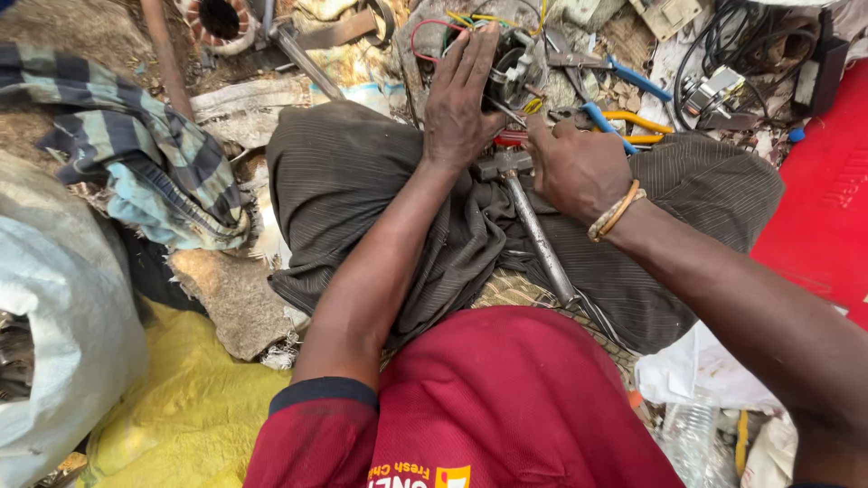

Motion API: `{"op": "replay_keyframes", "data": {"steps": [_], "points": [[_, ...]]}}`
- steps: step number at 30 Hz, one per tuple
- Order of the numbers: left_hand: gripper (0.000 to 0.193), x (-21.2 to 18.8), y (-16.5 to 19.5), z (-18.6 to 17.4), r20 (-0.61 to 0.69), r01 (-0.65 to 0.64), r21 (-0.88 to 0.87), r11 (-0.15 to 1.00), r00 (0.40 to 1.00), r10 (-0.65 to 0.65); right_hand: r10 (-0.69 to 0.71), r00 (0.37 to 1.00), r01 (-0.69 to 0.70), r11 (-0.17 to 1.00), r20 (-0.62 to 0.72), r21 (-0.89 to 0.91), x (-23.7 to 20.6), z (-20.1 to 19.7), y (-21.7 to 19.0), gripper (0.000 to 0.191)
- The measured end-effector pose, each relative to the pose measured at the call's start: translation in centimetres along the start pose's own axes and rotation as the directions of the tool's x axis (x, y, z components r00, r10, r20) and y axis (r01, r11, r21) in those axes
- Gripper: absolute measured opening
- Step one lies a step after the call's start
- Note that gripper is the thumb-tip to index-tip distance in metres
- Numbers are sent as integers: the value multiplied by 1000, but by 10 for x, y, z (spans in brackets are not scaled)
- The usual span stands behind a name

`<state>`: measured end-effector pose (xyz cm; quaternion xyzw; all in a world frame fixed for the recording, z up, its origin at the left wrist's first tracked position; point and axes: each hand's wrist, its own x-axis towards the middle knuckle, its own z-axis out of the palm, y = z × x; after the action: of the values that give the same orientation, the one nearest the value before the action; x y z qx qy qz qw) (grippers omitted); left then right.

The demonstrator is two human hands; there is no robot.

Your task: The person disassembles a small electric motor, removes the outer casing, and uses a screwdriver to adjust internal components and wires. They then reassemble the motor housing and secure it with screws.

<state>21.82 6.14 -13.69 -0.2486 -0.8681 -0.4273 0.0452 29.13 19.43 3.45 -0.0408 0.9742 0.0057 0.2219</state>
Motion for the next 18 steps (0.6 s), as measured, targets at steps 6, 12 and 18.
{"op": "replay_keyframes", "data": {"steps": [6,12,18], "points": [[123,5,2,1,-30,-1,-57,998,1000,0,103,994,-79,533,29,842,8,-3,9,32],[118,-1,-1,-7,6,-7,-25,1000,1000,8,-156,987,145,959,-27,-241,4,-7,-9,41],[126,6,7,-8,-82,-35,-44,998,996,32,125,976,-215,655,176,724,8,-30,-8,38]]}}
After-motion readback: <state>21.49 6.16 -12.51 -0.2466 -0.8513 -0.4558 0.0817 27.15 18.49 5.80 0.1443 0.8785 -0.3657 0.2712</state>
